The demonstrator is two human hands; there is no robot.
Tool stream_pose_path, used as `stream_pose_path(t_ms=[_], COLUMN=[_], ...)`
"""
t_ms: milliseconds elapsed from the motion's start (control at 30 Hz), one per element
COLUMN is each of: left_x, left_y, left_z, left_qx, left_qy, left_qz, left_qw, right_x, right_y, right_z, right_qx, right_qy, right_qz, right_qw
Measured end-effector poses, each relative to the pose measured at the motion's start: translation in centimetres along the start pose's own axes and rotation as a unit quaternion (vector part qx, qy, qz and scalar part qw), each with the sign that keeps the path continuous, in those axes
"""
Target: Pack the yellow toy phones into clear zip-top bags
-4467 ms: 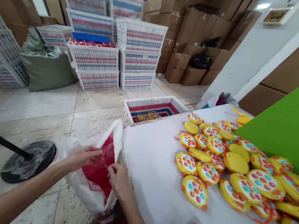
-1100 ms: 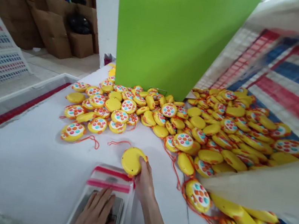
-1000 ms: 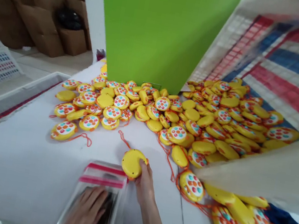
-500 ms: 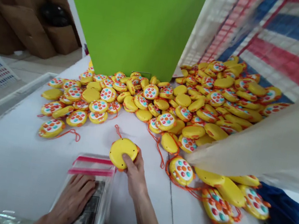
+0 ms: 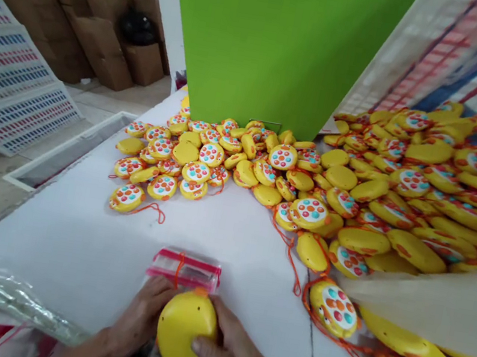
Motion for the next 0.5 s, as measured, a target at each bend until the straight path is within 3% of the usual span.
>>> stream_pose_path(t_ms=[100, 167, 267, 333, 500], left_x=[-0.2, -0.4, -0.3, 0.1, 3.3], left_y=[0.1, 0.2, 0.7, 1.2, 1.5], left_z=[-0.1, -0.3, -0.6, -0.7, -1.3], left_qx=[-0.040, -0.055, -0.043, -0.043, -0.045], left_qy=[0.032, 0.050, 0.057, 0.066, 0.102], left_qz=[0.034, 0.082, 0.129, 0.132, 0.064], left_qw=[0.998, 0.994, 0.989, 0.988, 0.992], right_x=[-0.6, -1.3, -2.0, -2.1, -1.3], right_y=[-1.0, -0.9, -0.2, 0.5, 1.4], right_z=[1.4, 2.7, 4.0, 4.2, 3.4], right_qx=[0.024, 0.026, 0.020, 0.026, 0.024], right_qy=[0.096, 0.167, 0.187, 0.188, 0.191], right_qz=[0.104, 0.083, -0.098, -0.220, -0.350], right_qw=[0.990, 0.982, 0.977, 0.957, 0.917])
Point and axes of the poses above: each hand's wrist, its own z-axis towards the middle knuckle, its own x-axis out of the back of the hand, y = z × x, the point moved 1 cm from there along z, towards the middle knuckle, and after that the axes turned 13 degrees about -y, right-handed, at the moved point
